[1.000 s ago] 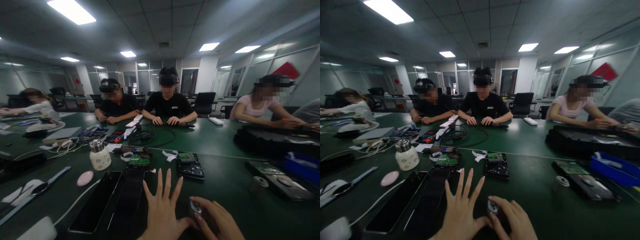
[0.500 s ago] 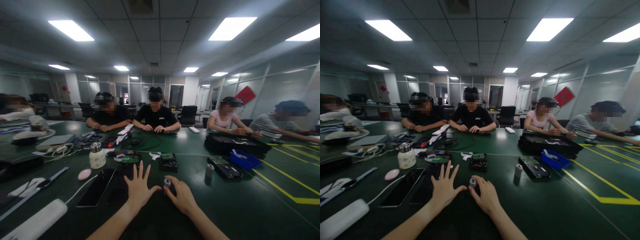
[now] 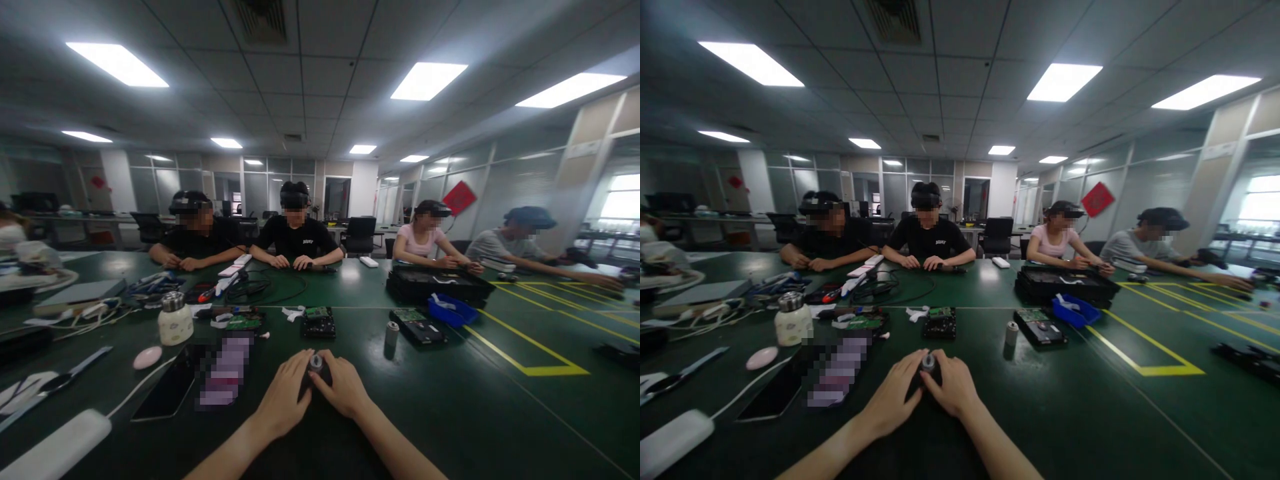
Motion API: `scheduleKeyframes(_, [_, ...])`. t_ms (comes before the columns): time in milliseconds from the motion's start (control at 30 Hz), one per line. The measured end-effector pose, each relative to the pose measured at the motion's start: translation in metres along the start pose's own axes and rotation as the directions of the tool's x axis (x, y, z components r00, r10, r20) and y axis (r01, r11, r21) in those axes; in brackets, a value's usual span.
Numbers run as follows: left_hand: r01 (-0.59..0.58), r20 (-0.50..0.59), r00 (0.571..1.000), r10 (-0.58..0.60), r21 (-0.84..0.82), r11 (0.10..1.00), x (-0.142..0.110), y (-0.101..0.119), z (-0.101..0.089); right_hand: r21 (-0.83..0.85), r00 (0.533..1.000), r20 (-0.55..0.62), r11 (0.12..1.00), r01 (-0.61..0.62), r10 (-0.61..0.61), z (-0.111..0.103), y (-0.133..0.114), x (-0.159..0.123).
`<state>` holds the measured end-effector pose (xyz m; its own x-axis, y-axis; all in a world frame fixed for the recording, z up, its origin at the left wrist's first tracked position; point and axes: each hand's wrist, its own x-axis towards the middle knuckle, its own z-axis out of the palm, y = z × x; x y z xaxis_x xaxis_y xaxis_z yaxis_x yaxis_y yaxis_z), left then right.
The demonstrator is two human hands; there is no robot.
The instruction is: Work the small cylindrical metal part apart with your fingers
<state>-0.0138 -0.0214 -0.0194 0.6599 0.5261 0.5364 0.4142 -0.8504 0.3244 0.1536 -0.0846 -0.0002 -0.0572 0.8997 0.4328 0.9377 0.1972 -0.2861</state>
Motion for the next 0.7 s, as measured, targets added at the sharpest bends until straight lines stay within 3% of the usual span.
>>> scheduleKeyframes(233, [-0.030,-0.062,0.998,0.015,-0.244,0.969,-0.001,0.005,-0.012,-0.054,0.999,0.038,0.998,-0.009,0.011,-0.001,-0.008,-0.008])
scheduleKeyframes(400, [0.076,-0.117,0.985,-0.127,-0.367,0.927,0.007,0.006,-0.012,-0.105,0.997,0.069,0.994,-0.027,0.035,-0.002,-0.014,-0.007])
scheduleKeyframes(500, [0.140,-0.135,0.968,-0.210,-0.402,0.905,0.015,0.008,-0.008,-0.127,0.995,0.085,0.991,-0.040,0.051,-0.003,-0.016,-0.005])
scheduleKeyframes(700, [0.170,-0.184,0.949,-0.257,-0.389,0.906,0.022,0.007,-0.006,-0.128,0.993,0.104,0.991,-0.043,0.057,-0.001,-0.014,-0.001])
